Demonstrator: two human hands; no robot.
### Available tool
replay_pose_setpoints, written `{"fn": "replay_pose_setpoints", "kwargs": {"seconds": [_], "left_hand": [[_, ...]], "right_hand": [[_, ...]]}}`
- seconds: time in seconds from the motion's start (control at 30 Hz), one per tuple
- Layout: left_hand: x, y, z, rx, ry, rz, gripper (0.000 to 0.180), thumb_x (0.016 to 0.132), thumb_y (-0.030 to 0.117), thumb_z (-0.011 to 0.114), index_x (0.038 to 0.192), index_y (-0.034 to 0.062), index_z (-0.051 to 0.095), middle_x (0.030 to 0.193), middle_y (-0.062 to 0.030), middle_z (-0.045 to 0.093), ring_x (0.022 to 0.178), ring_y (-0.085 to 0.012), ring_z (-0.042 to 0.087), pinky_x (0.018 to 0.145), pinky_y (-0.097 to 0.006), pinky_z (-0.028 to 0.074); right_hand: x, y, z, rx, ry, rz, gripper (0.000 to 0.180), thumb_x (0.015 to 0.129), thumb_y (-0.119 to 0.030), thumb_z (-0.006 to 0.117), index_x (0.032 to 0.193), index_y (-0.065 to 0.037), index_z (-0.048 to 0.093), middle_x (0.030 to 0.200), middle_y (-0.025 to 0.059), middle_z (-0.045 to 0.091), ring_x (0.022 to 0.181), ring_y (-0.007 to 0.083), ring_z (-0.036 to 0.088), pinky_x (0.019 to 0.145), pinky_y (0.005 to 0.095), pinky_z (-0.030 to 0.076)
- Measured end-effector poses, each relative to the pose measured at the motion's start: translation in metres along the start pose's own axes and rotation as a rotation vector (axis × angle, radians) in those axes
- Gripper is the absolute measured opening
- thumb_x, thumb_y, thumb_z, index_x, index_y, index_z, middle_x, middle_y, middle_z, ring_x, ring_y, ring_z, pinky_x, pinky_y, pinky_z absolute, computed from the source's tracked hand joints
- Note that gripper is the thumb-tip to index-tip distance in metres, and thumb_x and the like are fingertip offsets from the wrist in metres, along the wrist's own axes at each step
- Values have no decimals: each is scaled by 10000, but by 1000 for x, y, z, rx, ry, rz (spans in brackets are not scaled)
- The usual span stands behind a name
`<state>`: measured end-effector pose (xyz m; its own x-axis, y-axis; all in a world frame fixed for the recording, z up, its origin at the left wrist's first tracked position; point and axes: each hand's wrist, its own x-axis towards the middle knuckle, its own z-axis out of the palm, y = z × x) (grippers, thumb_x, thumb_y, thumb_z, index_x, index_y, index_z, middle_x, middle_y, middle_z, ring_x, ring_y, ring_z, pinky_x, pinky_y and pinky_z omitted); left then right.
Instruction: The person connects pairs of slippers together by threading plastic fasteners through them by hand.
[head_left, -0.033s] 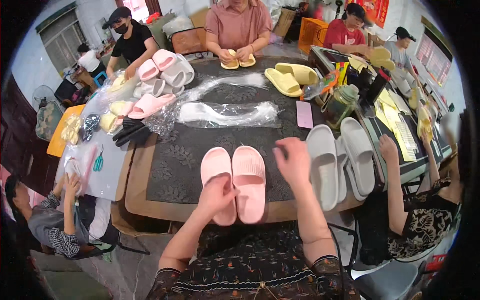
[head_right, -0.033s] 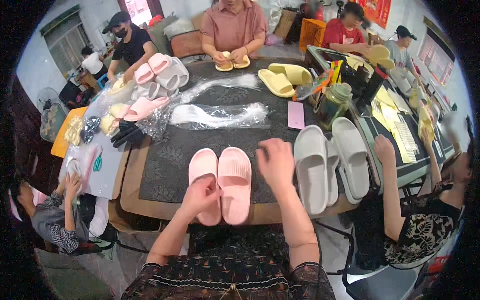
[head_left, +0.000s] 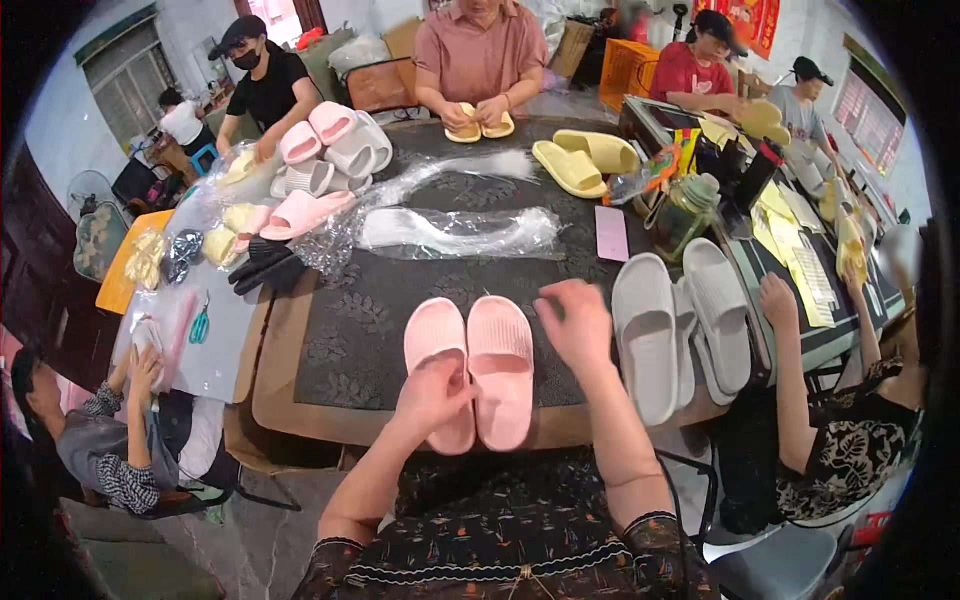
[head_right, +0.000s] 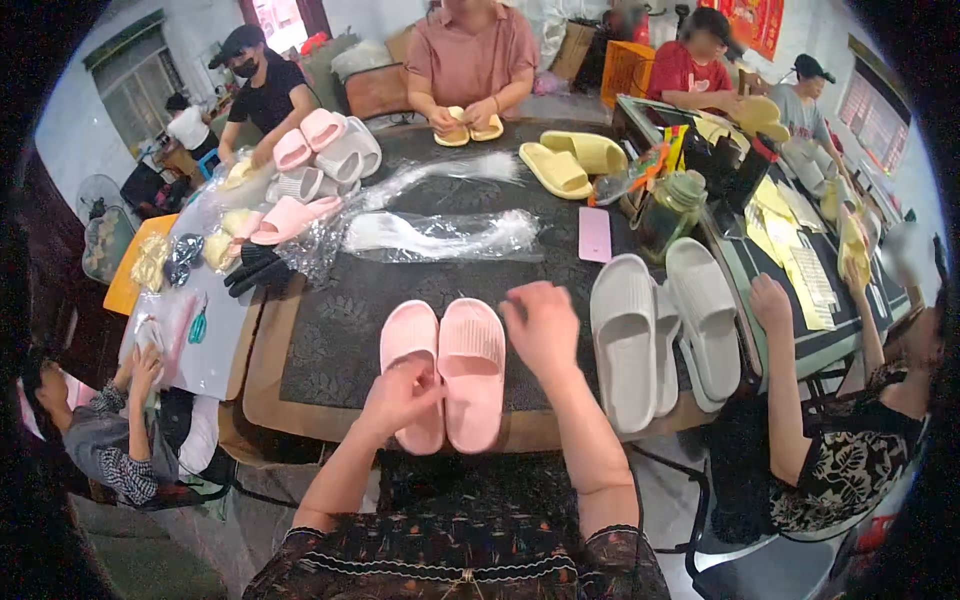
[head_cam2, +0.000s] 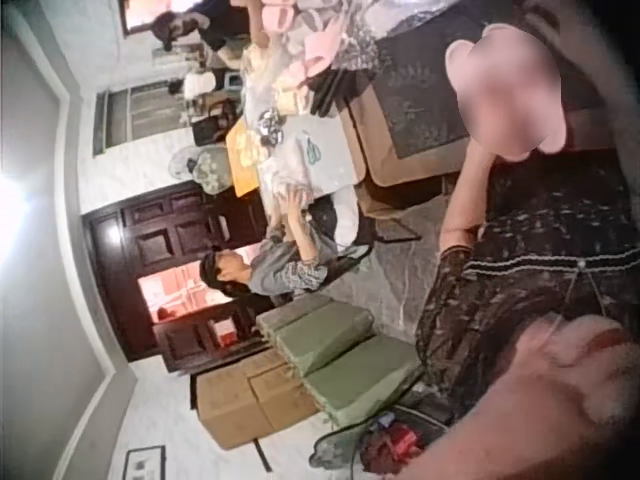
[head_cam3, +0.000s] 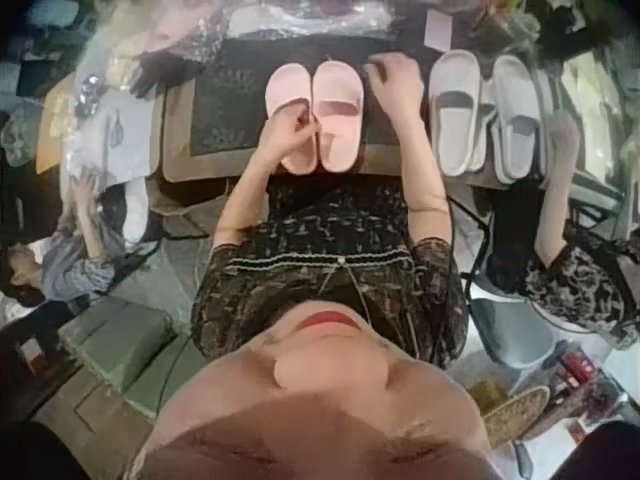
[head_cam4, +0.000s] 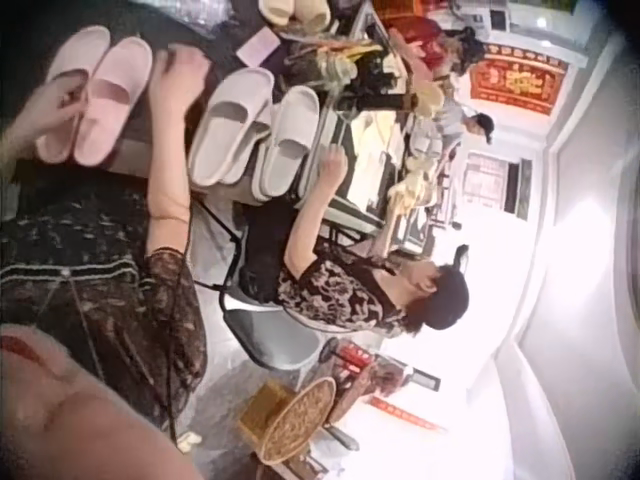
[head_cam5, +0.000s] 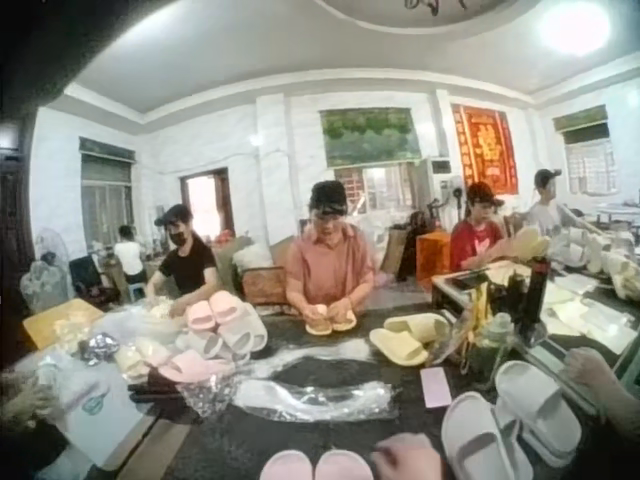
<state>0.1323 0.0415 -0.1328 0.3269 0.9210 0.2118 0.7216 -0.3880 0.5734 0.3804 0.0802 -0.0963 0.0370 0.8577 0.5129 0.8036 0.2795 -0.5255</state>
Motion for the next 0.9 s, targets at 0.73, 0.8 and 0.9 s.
{"fn": "replay_pose_setpoints", "kwargs": {"seconds": [0.73,0.8,0.9], "left_hand": [[136,-53,54,-519,145,-116,216,823,183,660,970,26,680,871,-113,694,792,-209,670,716,-309,517],[135,-50,53,-548,179,-144,204,825,180,656,950,21,682,853,-107,695,777,-197,668,704,-303,514],[132,-42,50,-594,231,-168,190,829,171,647,930,13,684,829,-99,693,750,-181,662,686,-296,509]], "right_hand": [[22,5,110,449,-53,256,179,804,-215,657,881,-57,687,758,95,675,681,214,652,645,324,505],[25,7,107,570,-64,279,179,807,-191,646,889,-36,680,721,80,663,641,163,636,621,289,494],[24,11,110,596,-41,279,169,806,-171,644,881,-21,666,694,58,649,612,122,609,601,270,481]]}}
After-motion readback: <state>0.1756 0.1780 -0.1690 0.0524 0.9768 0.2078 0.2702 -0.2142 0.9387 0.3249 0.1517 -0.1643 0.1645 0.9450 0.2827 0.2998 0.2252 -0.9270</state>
